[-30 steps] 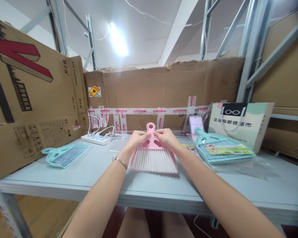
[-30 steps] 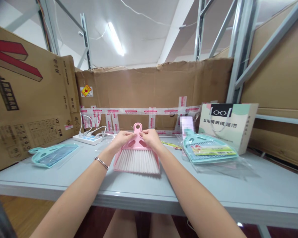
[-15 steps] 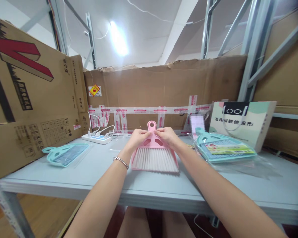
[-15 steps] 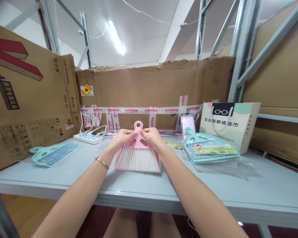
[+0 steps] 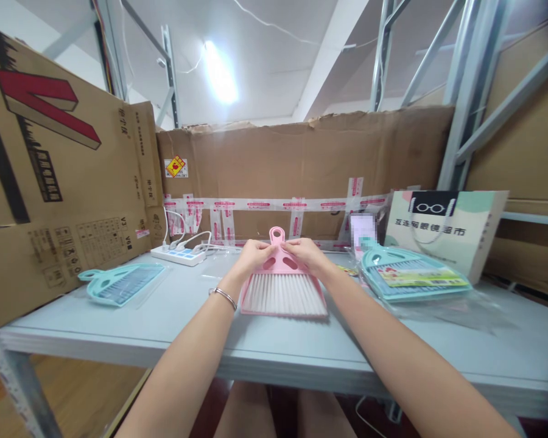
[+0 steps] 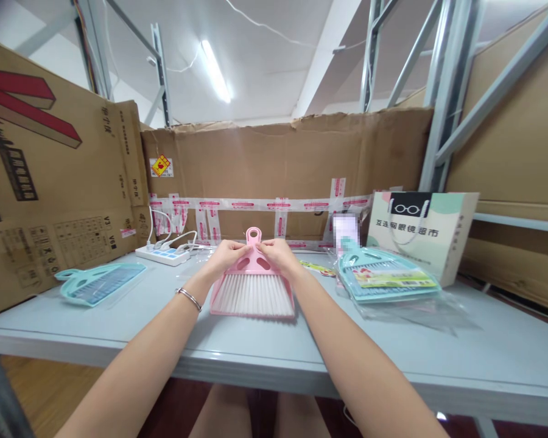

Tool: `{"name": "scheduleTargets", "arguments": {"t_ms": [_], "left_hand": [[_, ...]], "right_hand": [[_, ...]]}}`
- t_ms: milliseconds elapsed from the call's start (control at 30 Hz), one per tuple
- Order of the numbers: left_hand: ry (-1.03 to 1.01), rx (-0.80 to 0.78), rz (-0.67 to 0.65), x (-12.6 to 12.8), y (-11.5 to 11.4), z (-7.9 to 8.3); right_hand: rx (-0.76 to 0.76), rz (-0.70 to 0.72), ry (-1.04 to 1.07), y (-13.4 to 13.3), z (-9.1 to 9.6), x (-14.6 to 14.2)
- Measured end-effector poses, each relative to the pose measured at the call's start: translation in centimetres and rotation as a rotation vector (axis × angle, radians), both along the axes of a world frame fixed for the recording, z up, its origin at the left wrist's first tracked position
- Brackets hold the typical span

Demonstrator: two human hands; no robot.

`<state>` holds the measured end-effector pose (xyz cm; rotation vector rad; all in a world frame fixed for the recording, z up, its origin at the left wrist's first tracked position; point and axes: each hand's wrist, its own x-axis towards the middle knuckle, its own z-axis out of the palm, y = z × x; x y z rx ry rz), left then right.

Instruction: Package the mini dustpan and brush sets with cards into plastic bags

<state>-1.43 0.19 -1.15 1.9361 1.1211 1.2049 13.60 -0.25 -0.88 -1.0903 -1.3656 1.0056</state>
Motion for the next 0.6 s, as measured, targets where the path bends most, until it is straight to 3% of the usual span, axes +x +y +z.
{"name": "scheduleTargets", "arguments": {"t_ms": [133,433,600], "left_hand": [[0.000,0.003,-0.015,0.1,-0.4,0.3],[0.021,0.002,-0.011,0.4,-0.9,0.4],[0.000,-0.007,-0.006,0.3,-1.1,0.7]], "right_hand": [[-0.131,0.164,0.105,-0.5,0.8,0.5],[-0.046,-0.115,-0.019,0.2,0.5,-0.4],[-0.043,-0.070,0.047,0.6,0.0,-0.4]]}}
